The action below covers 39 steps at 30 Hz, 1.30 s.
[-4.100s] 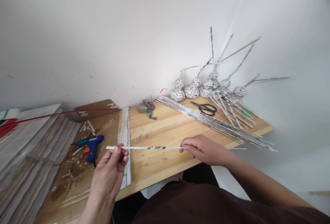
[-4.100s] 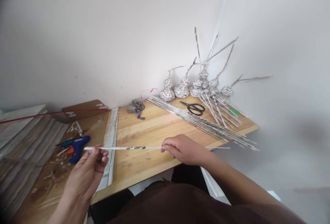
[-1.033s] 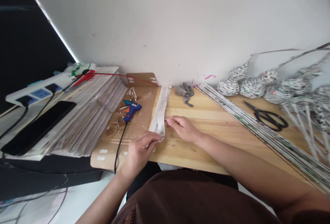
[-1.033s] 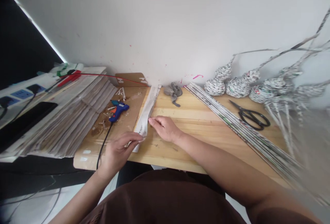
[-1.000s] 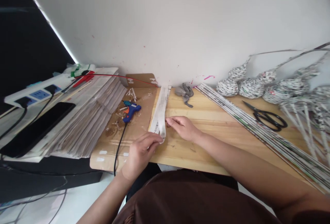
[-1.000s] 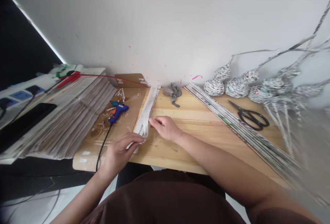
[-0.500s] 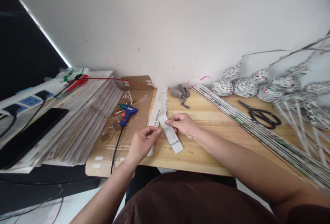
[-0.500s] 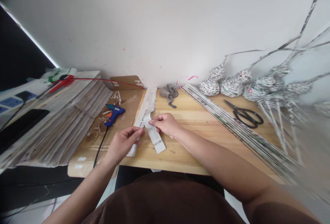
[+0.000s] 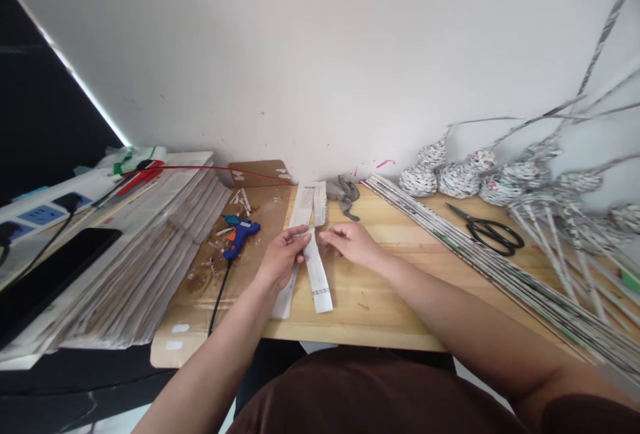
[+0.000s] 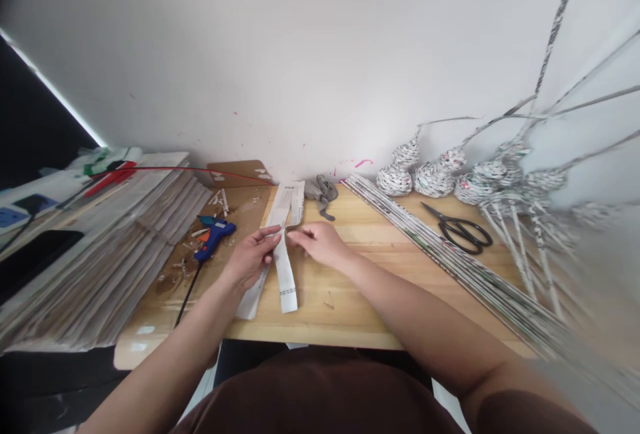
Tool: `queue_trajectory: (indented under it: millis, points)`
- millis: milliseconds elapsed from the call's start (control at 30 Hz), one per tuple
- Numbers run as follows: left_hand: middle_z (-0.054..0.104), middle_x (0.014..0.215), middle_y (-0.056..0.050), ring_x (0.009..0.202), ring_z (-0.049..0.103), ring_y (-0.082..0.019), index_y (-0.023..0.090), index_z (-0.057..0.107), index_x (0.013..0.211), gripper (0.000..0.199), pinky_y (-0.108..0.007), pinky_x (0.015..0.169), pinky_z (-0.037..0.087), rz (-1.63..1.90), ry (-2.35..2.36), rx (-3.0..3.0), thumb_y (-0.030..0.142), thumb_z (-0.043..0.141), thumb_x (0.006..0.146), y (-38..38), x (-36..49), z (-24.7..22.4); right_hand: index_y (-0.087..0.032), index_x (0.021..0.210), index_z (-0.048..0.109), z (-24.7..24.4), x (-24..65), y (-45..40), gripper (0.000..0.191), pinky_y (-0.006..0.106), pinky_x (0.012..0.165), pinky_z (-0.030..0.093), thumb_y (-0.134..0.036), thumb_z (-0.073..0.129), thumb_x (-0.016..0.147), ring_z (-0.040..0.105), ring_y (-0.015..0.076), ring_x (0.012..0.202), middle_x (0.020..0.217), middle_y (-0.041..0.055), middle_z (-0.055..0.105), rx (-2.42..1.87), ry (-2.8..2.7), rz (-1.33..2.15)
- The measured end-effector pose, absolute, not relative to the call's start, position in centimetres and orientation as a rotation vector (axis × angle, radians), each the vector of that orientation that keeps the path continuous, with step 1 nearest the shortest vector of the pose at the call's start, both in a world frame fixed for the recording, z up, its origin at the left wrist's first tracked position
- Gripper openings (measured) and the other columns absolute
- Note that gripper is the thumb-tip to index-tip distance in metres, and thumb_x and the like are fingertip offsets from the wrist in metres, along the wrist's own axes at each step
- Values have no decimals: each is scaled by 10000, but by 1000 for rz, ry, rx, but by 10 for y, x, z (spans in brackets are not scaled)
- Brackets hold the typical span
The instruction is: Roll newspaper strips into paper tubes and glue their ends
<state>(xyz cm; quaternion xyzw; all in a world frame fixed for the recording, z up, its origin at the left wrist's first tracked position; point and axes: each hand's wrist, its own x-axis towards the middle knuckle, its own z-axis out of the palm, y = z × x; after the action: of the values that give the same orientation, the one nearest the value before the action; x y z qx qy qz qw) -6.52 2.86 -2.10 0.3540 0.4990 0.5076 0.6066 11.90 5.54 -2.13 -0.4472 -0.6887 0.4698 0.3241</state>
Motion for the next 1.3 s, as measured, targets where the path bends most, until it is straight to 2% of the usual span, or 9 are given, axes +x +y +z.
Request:
queue_trajectory:
  millis: [100,233,433,700,833,900,1067,1167,1300]
  points:
    - [570,682,37,480,459,-19,157,631,1066,502,-118,405,365,1288,1106,833,264,815,612,32,-65,-28,-142,1056,666,-19,133,84,308,313,755,473,-330,471,910,625,199,829,911,101,678,-1372,-1831,607]
    - [616,804,5,503,479,-27,184,643,1149,505,-146,426,388,1308,1143,1061,311,760,674,30,-63,-35,-88,1396,407,-16,137,126,581,364,906,419,-327,528,880,508,283,1137,1286,218,490,-1534,-2050,167]
    - [464,509,89,396,424,-38,207,567,1287,569,-159,416,340,1319,1191,1195,329,699,747,31,-66,-36,-133,954,686,-19,131,159,266,321,812,423,-257,455,907,581,256,970,1003,146,630,-1783,-2157,83]
    - [453,514,92,403,413,-42,213,531,1327,615,-163,428,352,1397,1151,1215,331,699,747,32,-66,-34,-151,986,668,-18,147,147,410,344,765,431,-473,424,915,578,275,935,1001,142,617,-1895,-2033,30]
    - [542,539,67,395,418,-45,202,523,1334,629,-169,419,350,1370,1146,1203,336,699,745,32,-67,-34,-165,1279,565,-4,146,115,456,395,830,416,-375,523,876,522,317,1047,1193,195,530,-1725,-2003,-66]
    - [609,598,38,390,419,-44,203,525,1332,625,-175,411,348,1344,1140,1206,334,696,745,32,-67,-35,-155,1210,621,2,139,95,395,372,849,412,-356,493,896,531,282,1025,1127,167,566,-1501,-2025,110]
    - [706,918,-54,390,426,-30,238,508,1347,643,-181,380,355,1223,1117,1263,338,701,742,30,-65,-35,-135,754,672,1,113,63,309,215,483,353,-443,643,760,452,94,509,583,-10,539,-1296,-1732,1459]
    - [611,1218,-120,442,466,-22,257,437,1393,732,-188,393,407,1214,1075,1231,340,723,724,30,-65,-34,-136,686,609,-8,103,59,272,188,391,227,-381,727,670,348,54,406,458,-58,458,-1308,-1366,1619]
    - [643,723,-1,428,483,-54,196,464,1372,730,-171,397,383,1148,1069,1196,347,737,712,32,-65,-34,-152,583,516,-13,102,57,336,166,358,190,-367,772,624,317,29,365,410,-73,441,-1313,-1311,1554]
